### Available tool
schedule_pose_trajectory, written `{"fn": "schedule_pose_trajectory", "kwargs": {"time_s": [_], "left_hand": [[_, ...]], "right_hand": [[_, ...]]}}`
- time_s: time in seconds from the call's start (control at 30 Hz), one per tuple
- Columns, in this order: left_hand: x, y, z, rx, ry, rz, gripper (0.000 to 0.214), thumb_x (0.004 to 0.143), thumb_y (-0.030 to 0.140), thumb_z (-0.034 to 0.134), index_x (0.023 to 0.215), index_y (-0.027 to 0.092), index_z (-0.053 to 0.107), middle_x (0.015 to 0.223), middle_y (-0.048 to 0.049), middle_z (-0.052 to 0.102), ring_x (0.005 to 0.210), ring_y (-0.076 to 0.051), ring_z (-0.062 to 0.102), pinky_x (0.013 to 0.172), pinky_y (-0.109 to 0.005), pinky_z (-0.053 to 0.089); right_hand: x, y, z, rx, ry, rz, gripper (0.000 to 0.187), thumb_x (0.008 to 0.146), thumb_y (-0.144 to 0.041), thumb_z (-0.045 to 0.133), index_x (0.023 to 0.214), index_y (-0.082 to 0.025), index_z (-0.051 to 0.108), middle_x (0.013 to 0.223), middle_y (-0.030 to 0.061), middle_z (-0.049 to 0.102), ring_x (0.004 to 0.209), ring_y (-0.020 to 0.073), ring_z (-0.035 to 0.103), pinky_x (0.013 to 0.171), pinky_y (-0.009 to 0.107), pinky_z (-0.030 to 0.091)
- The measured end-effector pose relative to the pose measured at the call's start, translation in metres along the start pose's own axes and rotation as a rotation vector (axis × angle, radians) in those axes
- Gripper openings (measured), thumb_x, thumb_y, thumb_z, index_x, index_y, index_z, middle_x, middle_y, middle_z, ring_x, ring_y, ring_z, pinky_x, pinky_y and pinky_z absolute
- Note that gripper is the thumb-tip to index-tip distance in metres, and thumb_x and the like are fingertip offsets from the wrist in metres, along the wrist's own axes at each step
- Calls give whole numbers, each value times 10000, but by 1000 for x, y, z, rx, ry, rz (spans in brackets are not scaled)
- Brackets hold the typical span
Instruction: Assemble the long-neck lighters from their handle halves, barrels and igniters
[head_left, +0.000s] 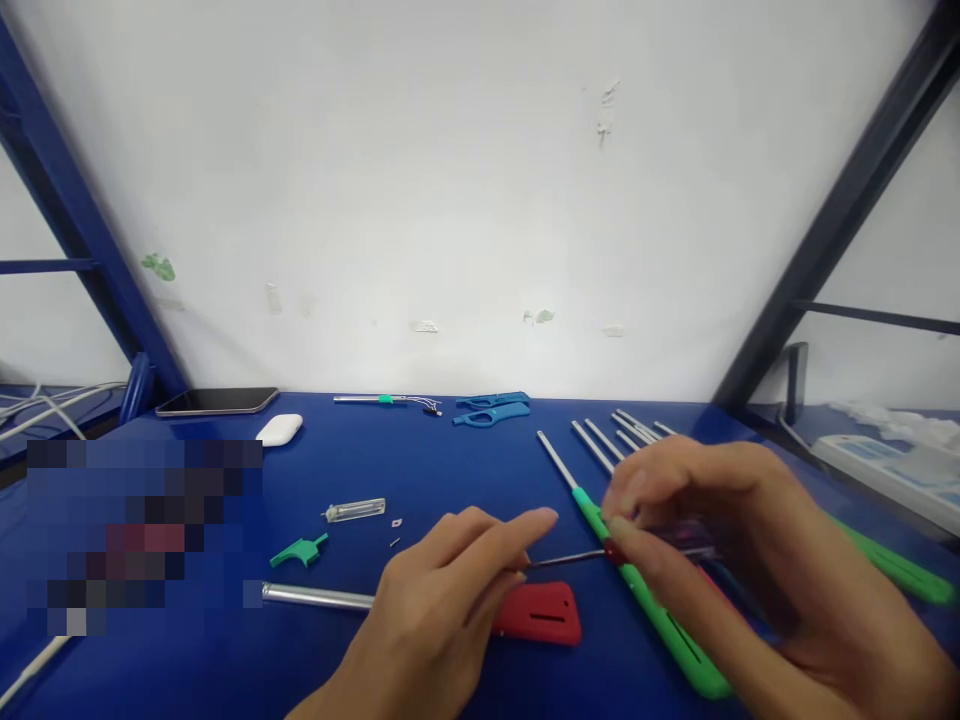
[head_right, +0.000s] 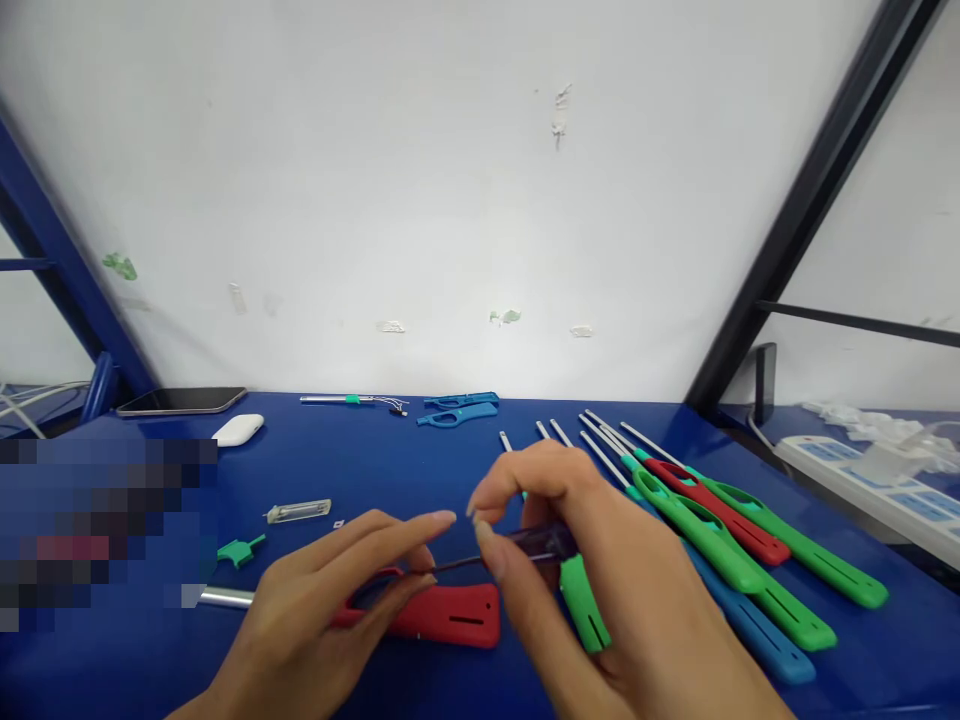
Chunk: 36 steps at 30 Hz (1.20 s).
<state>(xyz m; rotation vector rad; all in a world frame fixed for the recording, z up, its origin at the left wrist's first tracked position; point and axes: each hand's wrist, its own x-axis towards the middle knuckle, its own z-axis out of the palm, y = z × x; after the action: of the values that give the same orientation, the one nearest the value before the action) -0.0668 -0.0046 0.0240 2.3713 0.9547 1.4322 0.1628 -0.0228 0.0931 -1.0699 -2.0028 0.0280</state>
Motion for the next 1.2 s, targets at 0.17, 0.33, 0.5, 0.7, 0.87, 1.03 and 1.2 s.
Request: {"fn": "schedule_pose_trajectory", "kwargs": {"time_s": [0.17,0.33,0.5,0.7,0.87,1.03,1.2], "left_hand": [[-2,3,17,-89,-60,-114,481,970,48,655,1344,348,684,983,18,738,861,-138,744,800,-177,577],[2,8,35,-151,-134,-244,232,963,112,676,1115,278,732,1003,-6,741,859,-174,749,767,-217,596],[10,13,46,-168,-169,-321,272,888,23,678,1011,262,720,955,22,739,817,-161,752,724,-213,590],[14,13,48,-155,-182,-390,371,874,-13,624,1066,295,702,1013,64,754,865,-125,771,778,-193,595],[12,11,49,-176,-205,-400,334,886,5,590,1032,290,685,997,64,732,838,-118,770,752,-187,601],[12,8,50,-138,-217,-382,263,898,40,591,979,277,673,978,57,715,828,-125,757,746,-201,593],[12,8,52,-82,-219,-337,226,930,69,571,980,267,667,976,44,712,814,-129,746,748,-215,588]], "right_hand": [[7,-6,2,256,-169,-20,161,1038,-267,663,1125,-395,616,972,-109,744,829,77,733,752,107,578],[13,-3,2,271,-195,-49,380,1045,-154,616,1317,-418,618,1045,-123,770,913,49,734,851,111,553],[12,7,-1,178,-162,14,326,1059,-222,616,1316,-420,656,1042,-130,798,916,59,745,852,129,546],[15,14,1,125,-185,9,241,1072,-283,612,1282,-365,698,1204,-120,801,1079,80,747,879,151,537],[16,14,1,91,-204,18,255,1073,-264,607,1292,-341,713,1143,-121,815,1036,83,756,870,183,523],[17,15,1,94,-204,17,250,1075,-269,603,1289,-322,721,1140,-131,817,1036,69,752,857,171,505],[16,17,2,86,-228,44,249,1086,-301,586,1285,-349,727,1130,-139,817,1020,80,755,842,192,508]]}}
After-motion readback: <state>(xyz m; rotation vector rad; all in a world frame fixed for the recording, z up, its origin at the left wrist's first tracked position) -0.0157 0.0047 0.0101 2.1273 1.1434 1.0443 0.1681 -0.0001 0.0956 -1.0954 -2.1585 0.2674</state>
